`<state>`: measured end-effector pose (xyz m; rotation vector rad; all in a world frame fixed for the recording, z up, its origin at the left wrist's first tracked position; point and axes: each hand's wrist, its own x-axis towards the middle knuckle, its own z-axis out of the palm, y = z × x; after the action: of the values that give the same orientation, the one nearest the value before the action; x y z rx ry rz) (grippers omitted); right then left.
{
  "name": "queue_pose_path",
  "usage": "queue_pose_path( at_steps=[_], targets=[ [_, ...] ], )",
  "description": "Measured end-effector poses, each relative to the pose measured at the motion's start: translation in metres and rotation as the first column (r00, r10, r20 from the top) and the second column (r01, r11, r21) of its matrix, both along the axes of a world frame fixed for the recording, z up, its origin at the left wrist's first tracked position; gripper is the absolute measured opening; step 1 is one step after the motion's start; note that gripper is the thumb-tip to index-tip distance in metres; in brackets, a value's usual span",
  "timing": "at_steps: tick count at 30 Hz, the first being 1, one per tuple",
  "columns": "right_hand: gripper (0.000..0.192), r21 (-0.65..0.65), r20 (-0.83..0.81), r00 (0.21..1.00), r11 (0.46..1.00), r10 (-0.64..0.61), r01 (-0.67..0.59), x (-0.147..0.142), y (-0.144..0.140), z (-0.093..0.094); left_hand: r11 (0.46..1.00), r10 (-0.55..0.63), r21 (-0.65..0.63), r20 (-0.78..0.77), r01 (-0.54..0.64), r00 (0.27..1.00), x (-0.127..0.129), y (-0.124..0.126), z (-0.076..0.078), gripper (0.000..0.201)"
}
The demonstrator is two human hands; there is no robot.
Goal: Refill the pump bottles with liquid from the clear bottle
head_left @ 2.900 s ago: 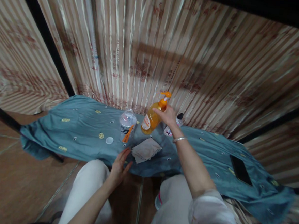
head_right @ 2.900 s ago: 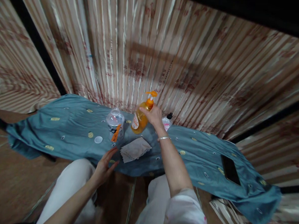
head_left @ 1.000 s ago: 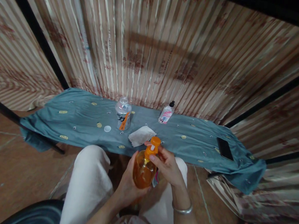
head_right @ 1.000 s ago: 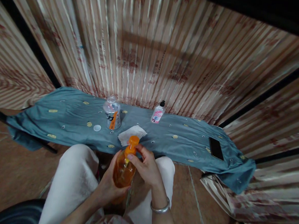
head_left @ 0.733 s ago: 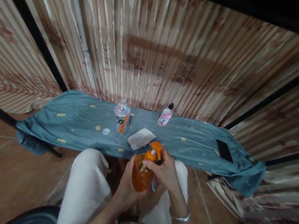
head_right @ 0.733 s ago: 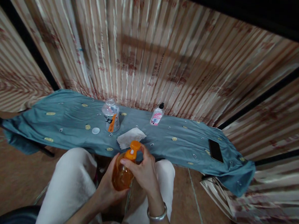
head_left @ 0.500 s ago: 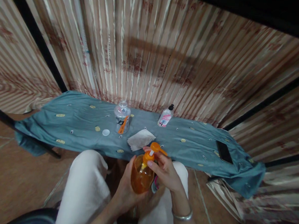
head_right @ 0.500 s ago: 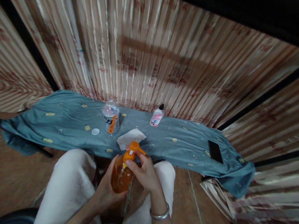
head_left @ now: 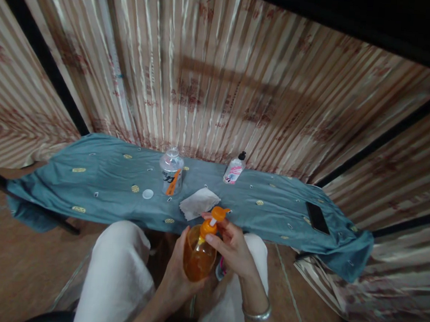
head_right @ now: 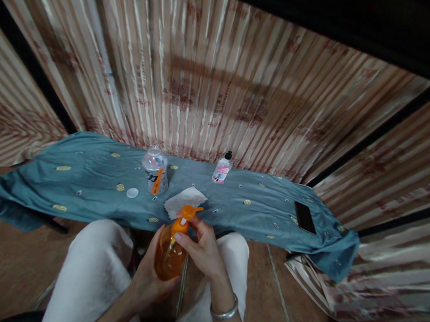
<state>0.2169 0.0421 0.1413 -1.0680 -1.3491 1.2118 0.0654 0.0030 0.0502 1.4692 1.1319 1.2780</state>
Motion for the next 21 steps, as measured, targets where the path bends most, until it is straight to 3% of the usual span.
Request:
queue_pose_path(
  at_steps=[7, 12, 15, 21],
  targets=[
    [0.058, 0.017, 0.234, 0.946, 0.973, -0.226, 0.228, -0.0025, -0.0008, -0.0006, 1.0, -0.009, -0.026, 0.045, 0.01, 0.999, 0.0045, -0.0002, -0.0034, 0.104],
    [0.04, 0.013, 0.119, 0.991, 0.998, -0.057, 0.056, -0.0021, -0.0022, -0.0002, 1.0, -0.016, -0.025, 0.052, 0.018, 0.999, 0.0042, 0.0008, 0.0025, 0.102],
    [0.041, 0.004, 0.074, 0.997, 1.0, 0.026, -0.026, -0.0011, -0.0023, -0.0006, 0.999, -0.016, -0.036, 0.063, 0.018, 0.998, 0.0027, 0.0017, 0.0032, 0.103],
    [0.061, 0.023, 0.189, 0.969, 0.988, -0.157, 0.156, -0.0047, 0.0011, -0.0038, 0.998, -0.013, -0.053, 0.05, 0.016, 0.999, 0.0007, 0.0022, 0.0017, 0.107]
  ],
)
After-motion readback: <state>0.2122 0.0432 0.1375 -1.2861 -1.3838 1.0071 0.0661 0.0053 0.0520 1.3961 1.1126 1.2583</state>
